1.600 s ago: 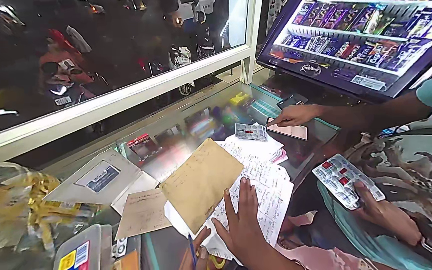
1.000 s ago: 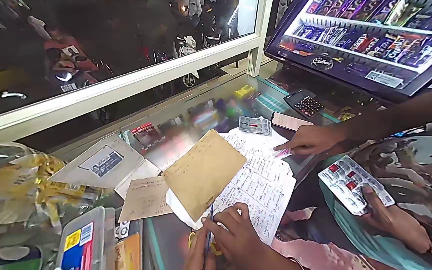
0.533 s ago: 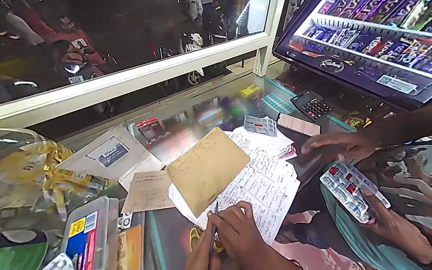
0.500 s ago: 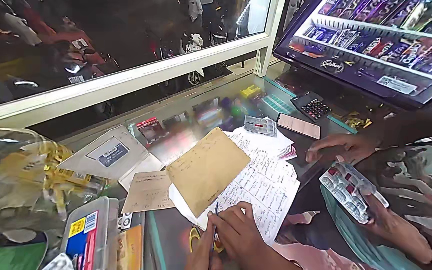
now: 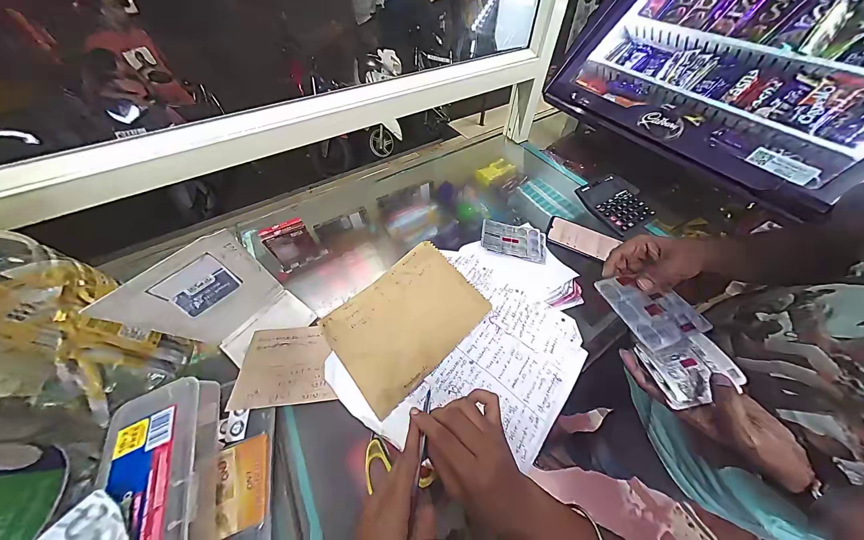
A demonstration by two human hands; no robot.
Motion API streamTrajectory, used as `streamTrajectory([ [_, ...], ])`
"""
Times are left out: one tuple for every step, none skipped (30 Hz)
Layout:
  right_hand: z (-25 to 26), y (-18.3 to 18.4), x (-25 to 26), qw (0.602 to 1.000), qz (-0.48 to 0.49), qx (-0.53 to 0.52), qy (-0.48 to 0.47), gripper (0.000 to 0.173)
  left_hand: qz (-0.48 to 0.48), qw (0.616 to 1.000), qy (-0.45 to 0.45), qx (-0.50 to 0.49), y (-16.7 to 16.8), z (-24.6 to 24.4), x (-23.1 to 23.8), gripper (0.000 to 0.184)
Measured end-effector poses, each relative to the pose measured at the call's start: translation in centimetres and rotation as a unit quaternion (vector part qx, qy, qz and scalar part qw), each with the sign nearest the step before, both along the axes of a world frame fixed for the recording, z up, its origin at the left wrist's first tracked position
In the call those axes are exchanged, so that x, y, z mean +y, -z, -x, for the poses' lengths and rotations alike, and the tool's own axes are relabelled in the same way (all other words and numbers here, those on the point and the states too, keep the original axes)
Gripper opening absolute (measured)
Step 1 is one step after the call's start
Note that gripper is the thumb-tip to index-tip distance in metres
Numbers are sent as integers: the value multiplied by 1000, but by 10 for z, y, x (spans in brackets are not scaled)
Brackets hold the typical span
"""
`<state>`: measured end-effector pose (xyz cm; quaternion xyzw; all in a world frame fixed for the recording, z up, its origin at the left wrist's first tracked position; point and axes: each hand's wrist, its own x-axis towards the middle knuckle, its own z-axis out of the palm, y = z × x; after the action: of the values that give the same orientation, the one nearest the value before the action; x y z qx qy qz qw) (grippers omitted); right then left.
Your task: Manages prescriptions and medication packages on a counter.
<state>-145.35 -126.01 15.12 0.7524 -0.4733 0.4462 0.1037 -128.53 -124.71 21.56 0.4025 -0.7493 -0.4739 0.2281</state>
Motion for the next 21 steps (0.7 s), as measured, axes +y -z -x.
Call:
streamTrajectory([
  [0, -1, 0, 1000, 0, 0, 1, 22, -8, 1000, -2, 5, -1, 0, 1, 64],
  [1, -2, 0, 1000, -1, 0, 4, 22, -15, 1000, -4, 8, -2, 1, 2, 64],
  [2, -2, -1, 1000, -1, 1, 7, 21, -18, 1000, -2, 7, -1, 1, 2, 63],
  [4, -2, 0, 1000, -4, 3, 12, 20, -21, 1000, -1, 7, -2, 2, 4, 63],
  [7, -3, 0, 1000, -10, 7, 20, 20, -29, 1000, 6, 6, -2, 2, 6, 61],
  [10, -2, -1, 999, -13, 10, 31, 20, -31, 999, 11, 12, -2, 2, 7, 60],
  [13, -1, -2, 999, -15, 10, 46, 21, -32, 999, 19, 23, 0, 2, 8, 58],
  [17, -1, -4, 998, -16, 8, 60, 21, -35, 998, 26, 36, 3, 1, 8, 56],
  [21, 0, -6, 997, -16, 6, 72, 21, -34, 998, 32, 47, 4, 2, 9, 54],
  [25, 0, -8, 997, -18, 5, 81, 21, -29, 997, 38, 55, 6, 2, 9, 53],
  [30, 0, -9, 995, -20, 4, 93, 22, -23, 997, 46, 60, 8, 2, 8, 52],
  [34, -1, -11, 994, -24, 2, 105, 22, -23, 996, 56, 61, 9, 2, 8, 50],
  [40, -1, -12, 992, -28, -1, 122, 22, -25, 995, 69, 63, 9, 2, 7, 49],
  [45, -2, -15, 990, -30, -6, 138, 22, -23, 994, 84, 67, 8, 2, 6, 48],
  [52, -1, -17, 988, -31, -14, 152, 22, -21, 992, 99, 69, 8, 2, 4, 47],
  [57, -2, -18, 985, -34, -19, 166, 22, -15, 991, 110, 71, 8, 2, 3, 46],
  [62, -4, -20, 982, -37, -16, 183, 25, -12, 990, 118, 71, 7, 3, 3, 46],
  [64, -6, -21, 979, -45, -8, 198, 29, -11, 990, 123, 70, 8, 3, 2, 45],
  [66, -8, -23, 976, -56, 3, 211, 34, -7, 990, 126, 68, 7, 4, 2, 44],
  [67, -9, -24, 972, -67, 15, 223, 38, -5, 989, 130, 68, 7, 5, 1, 43],
  [67, -9, -25, 969, -78, 27, 234, 41, -2, 989, 134, 69, 7, 6, 1, 43],
])
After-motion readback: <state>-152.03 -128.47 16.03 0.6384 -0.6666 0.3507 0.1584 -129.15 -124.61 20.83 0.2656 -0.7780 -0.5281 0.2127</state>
